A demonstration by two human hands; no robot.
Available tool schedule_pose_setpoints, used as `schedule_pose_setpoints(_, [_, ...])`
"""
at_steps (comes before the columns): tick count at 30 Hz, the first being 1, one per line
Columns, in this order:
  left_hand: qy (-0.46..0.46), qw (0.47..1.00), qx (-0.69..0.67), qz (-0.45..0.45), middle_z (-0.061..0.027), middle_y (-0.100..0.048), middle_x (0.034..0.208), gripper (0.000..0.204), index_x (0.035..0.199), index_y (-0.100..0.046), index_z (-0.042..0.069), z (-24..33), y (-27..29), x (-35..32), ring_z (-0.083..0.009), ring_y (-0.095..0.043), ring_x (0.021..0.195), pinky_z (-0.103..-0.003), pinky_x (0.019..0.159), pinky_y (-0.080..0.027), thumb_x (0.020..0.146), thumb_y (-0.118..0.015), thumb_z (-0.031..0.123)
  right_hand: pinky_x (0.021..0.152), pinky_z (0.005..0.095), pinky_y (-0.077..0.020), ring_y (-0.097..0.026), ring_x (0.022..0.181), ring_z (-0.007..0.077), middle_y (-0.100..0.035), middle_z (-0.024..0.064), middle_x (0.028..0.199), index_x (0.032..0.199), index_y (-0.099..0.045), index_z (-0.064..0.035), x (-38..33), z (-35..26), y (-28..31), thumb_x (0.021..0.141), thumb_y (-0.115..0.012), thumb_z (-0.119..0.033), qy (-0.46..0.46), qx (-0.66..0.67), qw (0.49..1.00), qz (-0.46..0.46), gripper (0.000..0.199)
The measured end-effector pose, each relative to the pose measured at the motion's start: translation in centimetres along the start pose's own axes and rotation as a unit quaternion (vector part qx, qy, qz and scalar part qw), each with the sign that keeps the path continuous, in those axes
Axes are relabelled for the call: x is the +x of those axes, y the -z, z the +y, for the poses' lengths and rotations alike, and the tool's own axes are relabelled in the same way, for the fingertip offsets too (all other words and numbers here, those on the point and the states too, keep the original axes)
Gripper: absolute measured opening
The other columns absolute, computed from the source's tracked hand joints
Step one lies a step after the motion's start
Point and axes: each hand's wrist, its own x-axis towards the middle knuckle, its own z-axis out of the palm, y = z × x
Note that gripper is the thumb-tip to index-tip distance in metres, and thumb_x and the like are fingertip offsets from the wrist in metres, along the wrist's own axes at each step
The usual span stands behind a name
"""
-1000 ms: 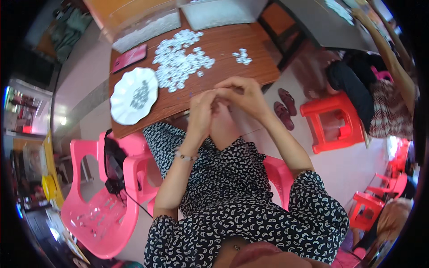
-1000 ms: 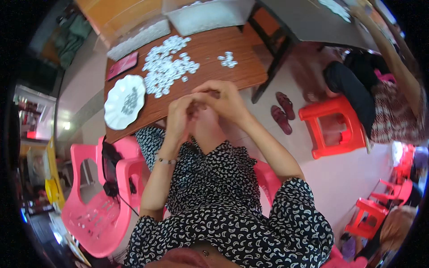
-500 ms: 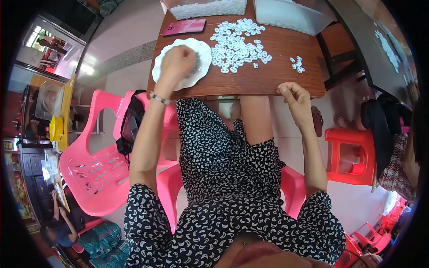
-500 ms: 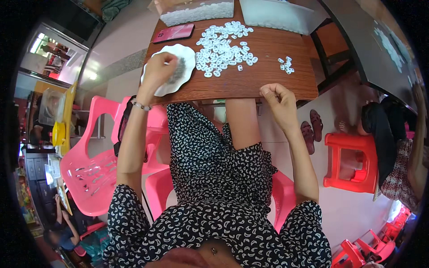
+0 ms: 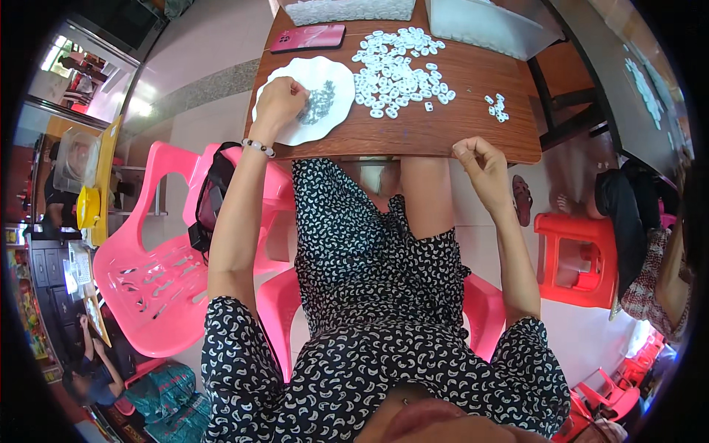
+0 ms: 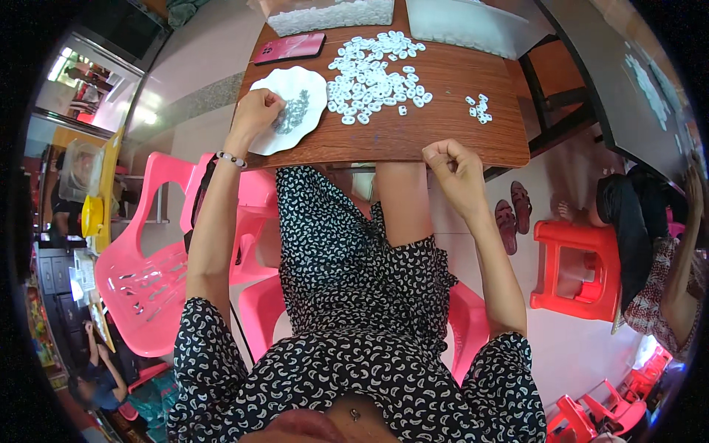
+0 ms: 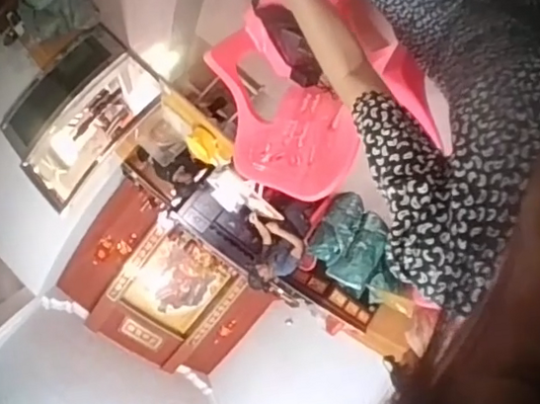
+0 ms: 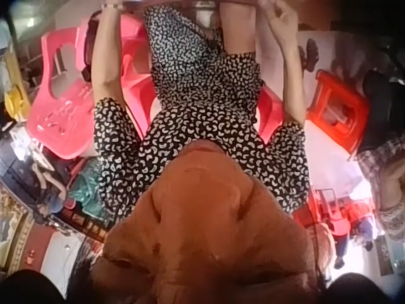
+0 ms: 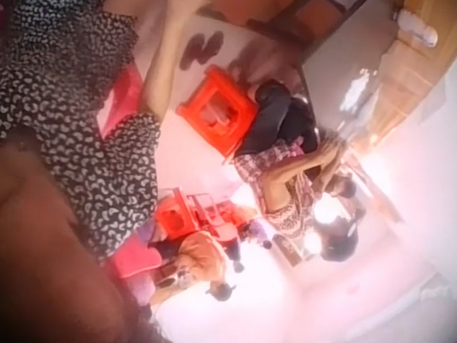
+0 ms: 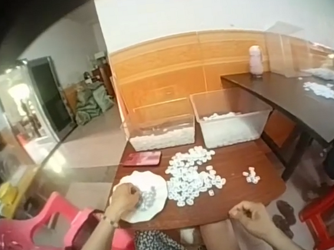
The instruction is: Assembling small white plastic components by hand on a table.
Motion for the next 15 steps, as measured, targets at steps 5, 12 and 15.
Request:
schedule_pose_setpoints(5, [0.011,1.000,0.011,0.011,-0.0152,-0.068,0.075,0.021,0.079,-0.068,0.002,0.4,-0.2,0.0,-0.0278,-0.066,0.075,-0.038,0.070,-0.051,0.078,-0.067,0.023,0.062,0.0187,-0.0374,-0.045,0.069,0.0016,-0.057,-0.0050,0.079,0.088,-0.063,-0.0026,-0.1,0.0,-0.1,0.093,-0.060,-0.019,0.001,0.010,1.000,0.003,0.017])
schedule_pose_setpoints(12, [-0.025,0.969,-0.218,0.109,-0.0112,-0.068,0.073,0.014,0.086,-0.068,0.000,-0.5,-1.0,0.0,-0.0172,-0.064,0.064,-0.030,0.060,-0.050,0.080,-0.062,0.011,0.061,0.0178,-0.0371,-0.045,0.066,0.0022,-0.059,-0.0047,0.078,0.090,-0.063,-0.0032,0.3,-0.6,-0.4,0.092,-0.061,-0.019,0.011,0.023,1.000,0.007,0.016])
schedule_pose_setpoints(15, [0.015,0.934,-0.357,-0.022,-0.0080,-0.068,0.076,0.013,0.089,-0.067,-0.001,6.7,-1.3,-3.2,-0.0123,-0.063,0.066,-0.024,0.059,-0.049,0.081,-0.058,0.003,0.060,0.0168,-0.0364,-0.047,0.066,0.0022,-0.060,-0.0044,0.078,0.091,-0.064,-0.0038,0.0,-0.7,-0.2,0.092,-0.062,-0.018,-0.004,0.056,0.998,0.021,0.015])
